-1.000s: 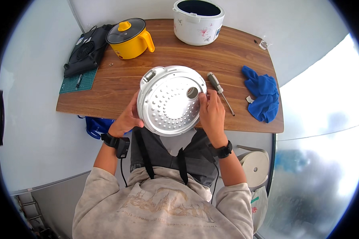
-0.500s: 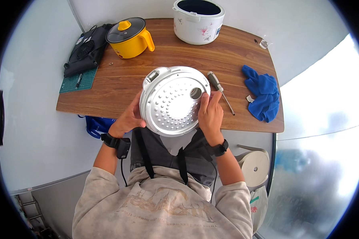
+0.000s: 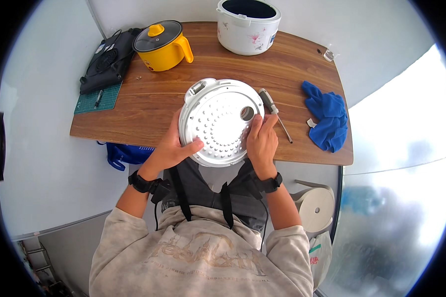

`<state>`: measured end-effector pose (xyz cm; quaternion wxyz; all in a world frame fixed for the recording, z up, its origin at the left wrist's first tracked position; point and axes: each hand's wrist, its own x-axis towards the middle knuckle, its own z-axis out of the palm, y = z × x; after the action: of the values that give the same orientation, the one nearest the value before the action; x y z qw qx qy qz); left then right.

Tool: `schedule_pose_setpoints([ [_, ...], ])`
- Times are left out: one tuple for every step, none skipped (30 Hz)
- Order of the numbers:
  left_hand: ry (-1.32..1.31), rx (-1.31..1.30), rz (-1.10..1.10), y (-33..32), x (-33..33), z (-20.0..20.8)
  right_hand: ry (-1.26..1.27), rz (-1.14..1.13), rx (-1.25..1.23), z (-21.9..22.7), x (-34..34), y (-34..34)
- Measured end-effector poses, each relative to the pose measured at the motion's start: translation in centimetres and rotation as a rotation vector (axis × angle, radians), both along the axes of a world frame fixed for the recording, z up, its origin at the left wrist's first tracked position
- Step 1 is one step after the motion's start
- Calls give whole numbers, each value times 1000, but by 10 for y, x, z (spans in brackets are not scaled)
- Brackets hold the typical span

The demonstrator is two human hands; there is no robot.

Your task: The person uses a screwdriver to fasten a small metal piece onto a white plastic perforated lid. They then place the lid onto a white appliance base and insert a small white cylindrical component into the center.

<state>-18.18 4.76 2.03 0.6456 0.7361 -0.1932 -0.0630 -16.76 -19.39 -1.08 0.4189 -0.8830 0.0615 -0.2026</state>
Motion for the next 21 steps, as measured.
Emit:
schedule_pose_setpoints([
  [-7,-10,15,-1,-1,-2,16,-1,18,0,-1,0],
  [-2,-22,17,-2,-1,-2,8,-4,11,-1,-1,0],
  [2,-34,19,-2,-1,-2,0,-7,4,-2,0,-1],
  [6,-46,21,-3,-1,-2,-8,-9,-3,-3,0,-1],
  [-2,-43,20,-2,-1,-2,-2,-6,-1,-2,0,-1],
  [-11,-40,18,-1,0,-3,4,-3,1,-1,0,-1],
  [-20,-36,17,0,0,-5,11,-1,5,-1,-1,-1],
  [-37,-36,27,1,1,-8,-11,9,10,-3,-1,-1],
  [-55,-37,37,2,3,-11,-33,20,16,-7,1,-3],
  [-70,-38,45,3,4,-13,-53,28,21,-9,1,-3],
  [-70,-47,42,4,6,-12,-44,56,81,-8,1,-4],
  [-70,-57,39,6,7,-10,-34,84,141,-6,1,-5],
  [-66,-65,38,9,7,-8,-21,114,202,-3,1,-6],
  [2,-87,45,12,8,-6,-12,150,254,-1,1,-7],
  [69,-108,51,17,10,-5,-4,186,305,1,3,-8],
  [135,-132,54,18,11,-3,1,218,355,4,5,-10],
  [206,-186,92,14,8,0,31,241,390,6,6,-13],
  [224,-197,101,13,8,3,136,274,441,7,9,-17],
  [240,-209,109,14,9,5,239,306,490,10,14,-23],
  [256,-221,117,15,11,6,342,338,540,14,16,-26],
  [314,-261,93,18,14,3,325,366,581,17,15,-27],
])
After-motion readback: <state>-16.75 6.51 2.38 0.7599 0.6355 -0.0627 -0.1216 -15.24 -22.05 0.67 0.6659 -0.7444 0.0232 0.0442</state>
